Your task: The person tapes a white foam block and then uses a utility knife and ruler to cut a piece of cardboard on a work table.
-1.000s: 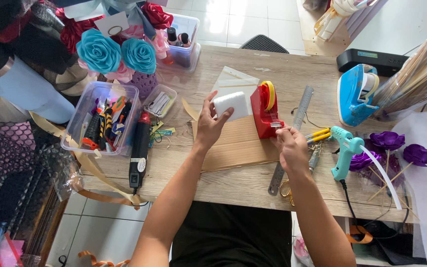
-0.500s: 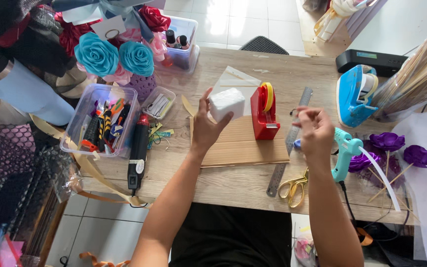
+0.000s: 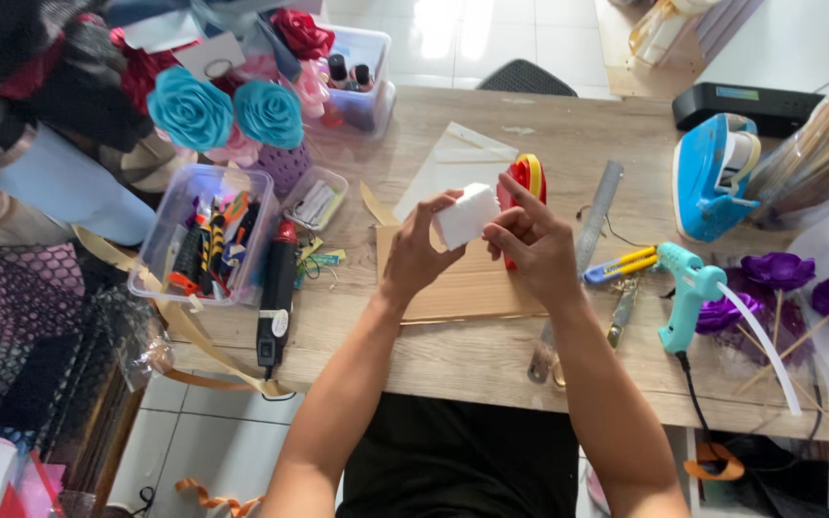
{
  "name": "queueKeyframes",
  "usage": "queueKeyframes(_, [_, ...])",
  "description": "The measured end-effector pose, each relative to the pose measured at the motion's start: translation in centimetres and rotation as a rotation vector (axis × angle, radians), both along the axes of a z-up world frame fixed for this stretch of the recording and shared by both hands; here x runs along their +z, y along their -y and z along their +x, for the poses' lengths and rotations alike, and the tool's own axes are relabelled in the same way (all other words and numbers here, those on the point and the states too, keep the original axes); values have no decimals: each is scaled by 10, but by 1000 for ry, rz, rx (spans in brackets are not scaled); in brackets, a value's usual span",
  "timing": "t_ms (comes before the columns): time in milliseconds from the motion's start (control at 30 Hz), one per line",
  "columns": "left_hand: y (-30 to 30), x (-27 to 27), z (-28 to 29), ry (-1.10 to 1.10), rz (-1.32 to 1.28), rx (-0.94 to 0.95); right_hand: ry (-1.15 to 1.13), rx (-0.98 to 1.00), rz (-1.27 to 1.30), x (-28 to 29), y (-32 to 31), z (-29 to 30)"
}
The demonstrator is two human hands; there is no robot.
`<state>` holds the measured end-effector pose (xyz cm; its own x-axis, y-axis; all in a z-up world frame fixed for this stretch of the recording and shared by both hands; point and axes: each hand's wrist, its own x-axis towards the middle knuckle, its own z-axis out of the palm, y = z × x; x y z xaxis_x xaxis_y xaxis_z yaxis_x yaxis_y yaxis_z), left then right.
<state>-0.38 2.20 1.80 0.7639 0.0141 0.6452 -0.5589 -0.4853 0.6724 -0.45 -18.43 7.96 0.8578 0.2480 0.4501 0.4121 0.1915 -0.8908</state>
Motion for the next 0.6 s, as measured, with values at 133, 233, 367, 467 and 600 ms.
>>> queueKeyframes(133, [5,4,-5,117,37,29,-26,-30,37,-24,-8,3])
queueKeyframes(233, [4,5,-7,165,63,33,-20,-77,16,-30,-9,2])
queueKeyframes(367, [5,8,-3,214,123,41,-4,-103,-42,-29,-8,6])
queueKeyframes(467, [8,10,-8,237,160,54,-36,-128,-51,-32,-7,4])
queueKeyframes(600, [9,15,-8,308,214,91,-65,-165,-66,-36,-9,6])
